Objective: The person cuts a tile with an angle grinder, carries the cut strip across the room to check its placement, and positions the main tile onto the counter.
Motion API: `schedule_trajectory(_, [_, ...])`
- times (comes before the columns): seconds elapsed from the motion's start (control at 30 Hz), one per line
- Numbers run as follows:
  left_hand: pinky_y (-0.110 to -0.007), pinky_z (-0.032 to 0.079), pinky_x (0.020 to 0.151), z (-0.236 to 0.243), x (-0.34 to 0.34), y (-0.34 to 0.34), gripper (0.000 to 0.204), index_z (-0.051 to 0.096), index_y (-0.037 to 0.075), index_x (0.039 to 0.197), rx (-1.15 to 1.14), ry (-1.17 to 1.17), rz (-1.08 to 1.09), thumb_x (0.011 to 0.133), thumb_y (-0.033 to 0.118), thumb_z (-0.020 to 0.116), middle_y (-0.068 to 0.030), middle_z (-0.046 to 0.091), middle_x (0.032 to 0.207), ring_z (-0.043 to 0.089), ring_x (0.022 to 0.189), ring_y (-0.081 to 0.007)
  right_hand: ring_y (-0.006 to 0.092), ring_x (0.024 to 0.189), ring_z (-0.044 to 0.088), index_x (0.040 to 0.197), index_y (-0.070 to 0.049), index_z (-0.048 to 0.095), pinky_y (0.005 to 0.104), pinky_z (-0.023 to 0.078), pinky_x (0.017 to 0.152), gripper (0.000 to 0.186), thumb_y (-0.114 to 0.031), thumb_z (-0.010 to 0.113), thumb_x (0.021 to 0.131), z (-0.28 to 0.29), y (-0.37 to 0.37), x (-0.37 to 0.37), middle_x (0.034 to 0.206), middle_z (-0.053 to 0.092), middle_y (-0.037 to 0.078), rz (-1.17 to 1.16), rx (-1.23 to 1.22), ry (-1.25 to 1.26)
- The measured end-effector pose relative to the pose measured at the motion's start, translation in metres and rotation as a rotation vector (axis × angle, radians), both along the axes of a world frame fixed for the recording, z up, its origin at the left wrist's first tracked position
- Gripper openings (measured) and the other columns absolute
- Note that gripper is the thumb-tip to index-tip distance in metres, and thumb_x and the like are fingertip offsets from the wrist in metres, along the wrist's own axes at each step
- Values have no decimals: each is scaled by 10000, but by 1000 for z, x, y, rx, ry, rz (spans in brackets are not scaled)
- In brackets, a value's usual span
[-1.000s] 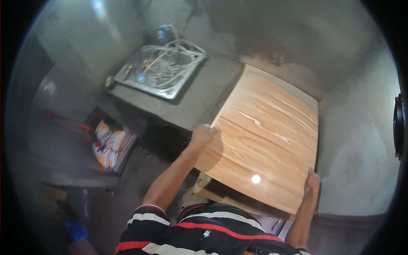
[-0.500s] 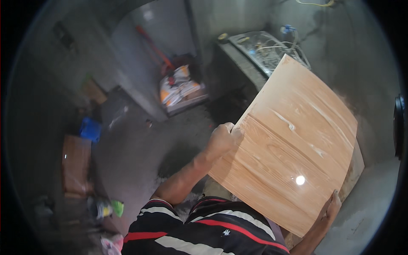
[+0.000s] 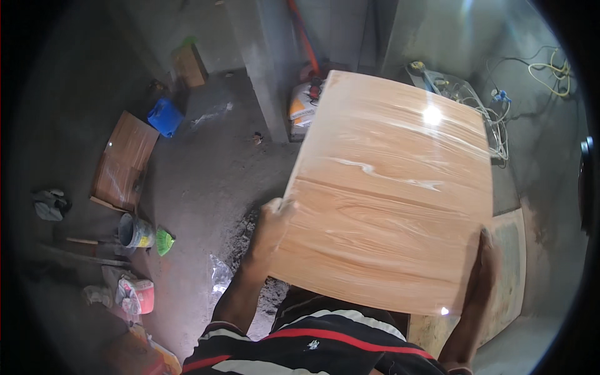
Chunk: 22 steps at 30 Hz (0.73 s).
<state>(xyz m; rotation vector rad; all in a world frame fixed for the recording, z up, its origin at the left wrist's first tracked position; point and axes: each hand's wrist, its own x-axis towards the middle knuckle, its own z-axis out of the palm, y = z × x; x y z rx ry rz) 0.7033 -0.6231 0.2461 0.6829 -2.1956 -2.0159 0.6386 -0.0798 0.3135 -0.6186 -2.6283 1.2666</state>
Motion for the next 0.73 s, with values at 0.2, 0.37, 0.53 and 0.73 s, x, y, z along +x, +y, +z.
schedule_trajectory(0.2, [-296, 432, 627, -26, 33, -69, 258, 706, -36, 965, 120, -75, 271, 996, 219, 684, 32, 604, 796, 499, 723, -74, 184, 784, 622, 979, 94, 716, 399, 502, 737, 487, -376, 606, 1035, -38, -91, -114, 844, 726, 148, 292, 107, -103])
schedule_trajectory(0.37, [-301, 519, 725, -38, 48, -100, 300, 722, -73, 1096, 150, -127, 356, 982, 203, 695, -43, 713, 922, 617, 790, -116, 193, 744, 677, 909, 88, 736, 402, 518, 691, 542, -446, 674, 973, -82, -157, -179, 776, 731, 144, 446, 150, -276])
schedule_trajectory(0.53, [-373, 562, 772, -58, 35, -122, 356, 716, -103, 1166, 133, -322, 468, 956, 184, 699, -147, 751, 1020, 703, 855, -209, 340, 900, 765, 1006, 106, 749, 434, 550, 772, 551, -439, 683, 969, -135, -204, -229, 892, 758, 265, 563, 166, -350])
schedule_trajectory(0.73, [-433, 577, 826, -96, -19, -149, 405, 719, -104, 1177, 178, -476, 436, 933, 220, 726, -174, 756, 1047, 729, 900, -242, 452, 1070, 724, 1093, 124, 725, 490, 560, 884, 700, -559, 705, 937, -225, -243, -300, 1036, 729, 348, 588, 337, -551])
